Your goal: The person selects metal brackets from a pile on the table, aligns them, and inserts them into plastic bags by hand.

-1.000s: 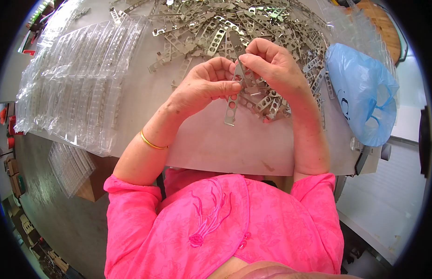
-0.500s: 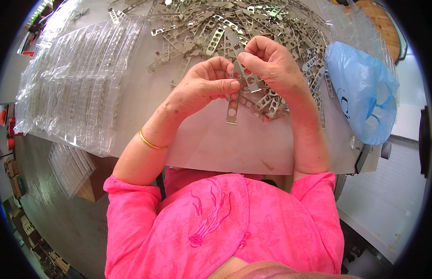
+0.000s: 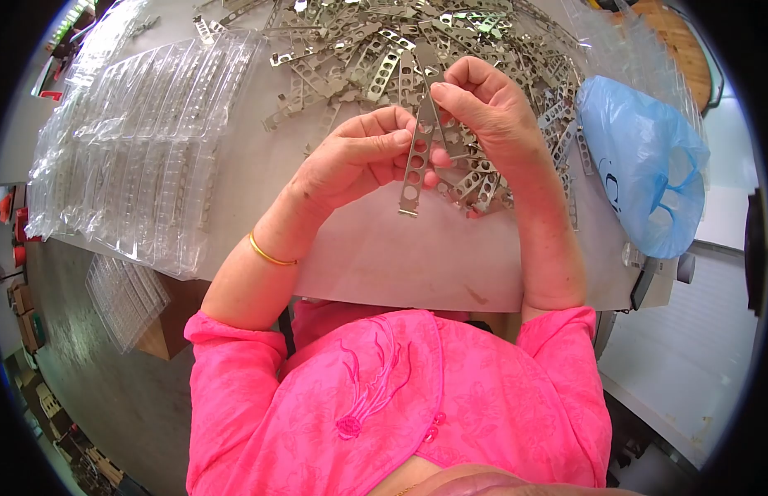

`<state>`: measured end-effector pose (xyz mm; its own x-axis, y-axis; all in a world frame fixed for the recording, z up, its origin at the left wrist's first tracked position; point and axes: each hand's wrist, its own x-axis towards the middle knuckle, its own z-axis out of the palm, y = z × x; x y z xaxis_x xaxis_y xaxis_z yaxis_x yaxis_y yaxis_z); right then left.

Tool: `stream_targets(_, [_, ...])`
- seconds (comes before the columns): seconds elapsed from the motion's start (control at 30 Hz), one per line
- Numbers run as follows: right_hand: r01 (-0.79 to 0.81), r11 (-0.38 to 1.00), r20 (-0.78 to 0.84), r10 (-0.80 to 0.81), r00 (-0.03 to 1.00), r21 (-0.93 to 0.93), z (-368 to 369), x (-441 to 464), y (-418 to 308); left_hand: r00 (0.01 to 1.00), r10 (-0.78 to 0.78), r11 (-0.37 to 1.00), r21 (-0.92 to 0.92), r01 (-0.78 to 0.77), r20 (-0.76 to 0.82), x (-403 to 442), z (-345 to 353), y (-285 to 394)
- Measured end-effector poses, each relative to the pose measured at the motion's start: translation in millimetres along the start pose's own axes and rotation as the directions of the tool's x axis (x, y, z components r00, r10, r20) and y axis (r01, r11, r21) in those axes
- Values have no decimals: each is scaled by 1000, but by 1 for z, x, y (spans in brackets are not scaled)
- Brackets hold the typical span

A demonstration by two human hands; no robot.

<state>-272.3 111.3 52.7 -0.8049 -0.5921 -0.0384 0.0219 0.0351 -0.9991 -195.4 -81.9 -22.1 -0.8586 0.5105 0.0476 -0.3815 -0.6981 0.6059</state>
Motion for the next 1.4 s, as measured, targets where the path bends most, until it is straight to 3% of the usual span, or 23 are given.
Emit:
stream_targets(0.33, [70, 990, 25, -74, 997, 121, -5, 3, 11, 999, 22, 1000, -14, -22, 24, -1, 0, -1])
stream_targets(0.43, [82, 993, 42, -86, 995, 82, -6, 5, 13, 995, 86, 996, 24, -87, 52, 1, -8, -4])
stream_targets(0.57, [90, 995, -36, -89, 995, 35, -5, 6, 13, 989, 129, 990, 66, -124, -78, 1, -2, -2])
stream_targets(0.63, [79, 990, -88, -69, 994, 114, -10, 7, 13, 980, 153, 986, 85, -143, -130, 0, 5, -1])
stream_targets(0.7, [22, 996, -101, -14, 995, 86, -17, 7, 9, 937, 216, 958, 244, -149, -274, -1, 14, 1])
stream_targets(0.77, [-34, 998, -117, 40, 992, 59, -20, 7, 7, 925, 245, 939, 307, -153, -289, 1, 8, -1])
stream_targets(1.1, [-203, 977, 85, 208, 974, -64, -8, 0, -5, 863, 291, 888, 452, -84, -412, 2, 4, 0])
stream_targets(1.4, [-258, 953, 166, 283, 945, -156, -2, 1, 6, 878, 269, 922, 368, -117, -395, 1, 4, 3])
